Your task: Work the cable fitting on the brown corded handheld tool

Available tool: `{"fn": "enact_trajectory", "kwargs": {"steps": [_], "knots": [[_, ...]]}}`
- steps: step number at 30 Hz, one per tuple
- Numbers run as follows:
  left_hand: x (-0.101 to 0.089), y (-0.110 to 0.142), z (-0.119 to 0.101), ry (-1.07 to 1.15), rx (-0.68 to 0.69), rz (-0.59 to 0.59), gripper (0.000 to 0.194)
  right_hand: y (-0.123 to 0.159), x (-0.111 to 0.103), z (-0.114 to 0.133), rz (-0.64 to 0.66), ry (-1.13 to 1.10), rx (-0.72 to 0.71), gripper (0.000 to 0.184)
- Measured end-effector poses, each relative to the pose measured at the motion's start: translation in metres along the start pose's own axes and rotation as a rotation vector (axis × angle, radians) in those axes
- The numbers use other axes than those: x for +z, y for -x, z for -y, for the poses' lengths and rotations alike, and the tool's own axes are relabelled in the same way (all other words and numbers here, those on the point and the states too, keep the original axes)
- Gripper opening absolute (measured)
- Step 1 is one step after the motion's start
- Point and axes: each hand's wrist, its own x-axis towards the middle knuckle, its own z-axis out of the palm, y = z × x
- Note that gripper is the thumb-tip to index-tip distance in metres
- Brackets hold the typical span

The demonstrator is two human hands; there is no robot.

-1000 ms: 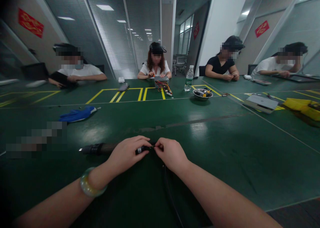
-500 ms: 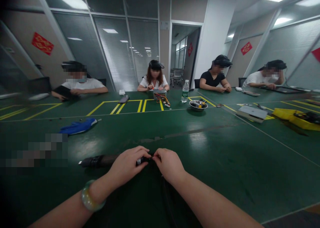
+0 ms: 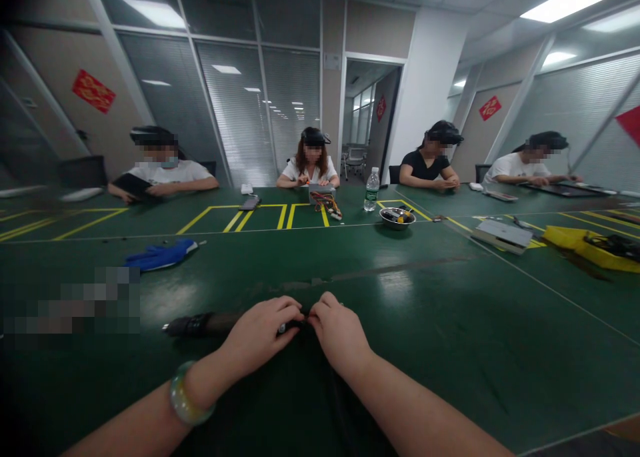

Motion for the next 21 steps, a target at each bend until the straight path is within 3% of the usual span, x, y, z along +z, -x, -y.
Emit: {"fn": "enact_trajectory", "kwargs": {"steps": [3,10,17,21], "knots": [[-0.001,0.001,0.0,-0.013,0.003,-0.006,0.019,0.0,0.003,-0.002,-0.036,-0.095,0.019,0.012],[0.0,0.003,0.001,-0.024,0.024,-0.028,0.017,-0.004,0.008,-0.003,0.017,-0.206,0.062,0.013],[-0.013,0.007,-0.002,0.032,0.114,-0.215,0.035,-0.005,0.008,0.0,0.027,-0.193,0.105,0.009],[-0.019,0.01,-0.001,0.056,0.15,-0.255,0.037,-0.006,-0.001,-0.013,0.034,-0.169,0.126,0.012]]}}
